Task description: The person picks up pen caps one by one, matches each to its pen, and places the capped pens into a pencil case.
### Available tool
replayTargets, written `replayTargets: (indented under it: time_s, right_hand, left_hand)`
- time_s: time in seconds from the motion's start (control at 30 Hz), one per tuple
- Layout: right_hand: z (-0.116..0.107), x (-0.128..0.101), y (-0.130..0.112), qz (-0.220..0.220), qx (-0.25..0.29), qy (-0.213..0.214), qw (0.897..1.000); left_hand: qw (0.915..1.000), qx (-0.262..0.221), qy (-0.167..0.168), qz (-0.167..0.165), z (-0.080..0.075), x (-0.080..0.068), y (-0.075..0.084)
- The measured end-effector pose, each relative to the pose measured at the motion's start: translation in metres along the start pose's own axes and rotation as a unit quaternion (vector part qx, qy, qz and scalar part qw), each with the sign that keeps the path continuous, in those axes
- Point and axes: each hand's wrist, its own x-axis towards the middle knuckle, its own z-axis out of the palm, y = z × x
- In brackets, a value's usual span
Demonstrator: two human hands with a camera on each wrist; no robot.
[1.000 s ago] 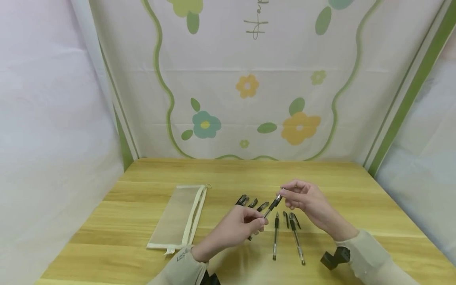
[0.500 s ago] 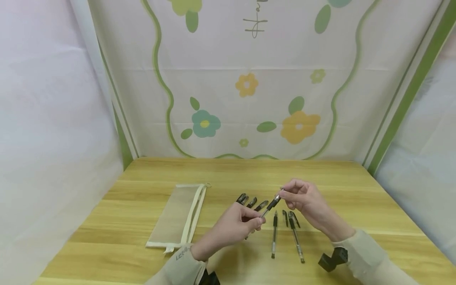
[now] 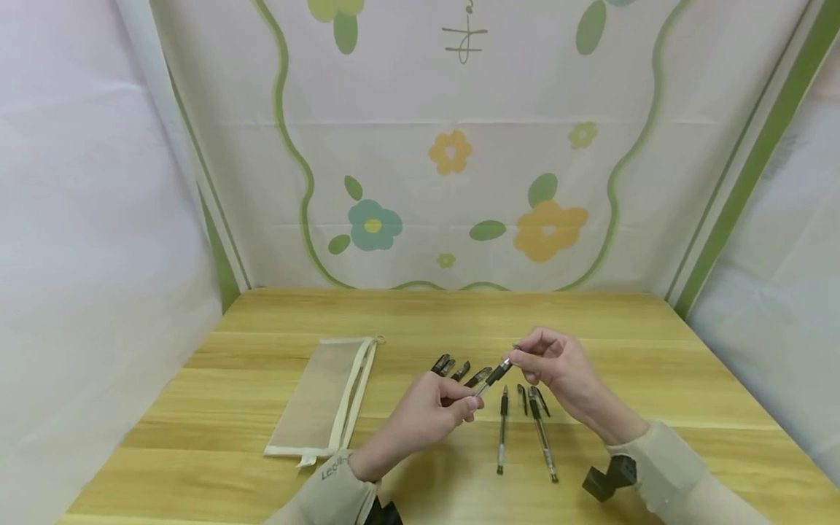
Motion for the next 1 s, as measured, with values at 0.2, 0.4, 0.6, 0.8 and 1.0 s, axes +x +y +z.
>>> replayTargets:
  time_s: [0.2,0.4,0.6,0.8,1.0]
  right_hand:
    - [0.001,-0.002,-0.001,-0.008,0.024,-0.023,0.999]
    - [-0.004,0.001,-0.001,-0.021,0.033,-0.05,0.998]
    - [-0.022,0.012,-0.012,-0.033,-0.002,-0.068,0.997]
    - [-0.044,0.023,-0.017,0.032,-0.068,-0.07,0.995]
    - [-0.066,0.041,-0.018,0.101,-0.122,-0.082,0.984]
  left_hand:
    - [0.9996,-0.026,-0.01,-0.003,0.0,-0.002,0.0]
    - [0.9986,-0.05,-0.011,-0.009,0.001,0.0,-0.001]
    - [0.9978,-0.056,0.012,0.035,0.004,0.01,-0.002]
    - [0.9982,-0.047,0.019,0.034,0.003,0.018,-0.006]
    - [0.9993,-0.037,0.001,0.002,-0.003,0.018,-0.016]
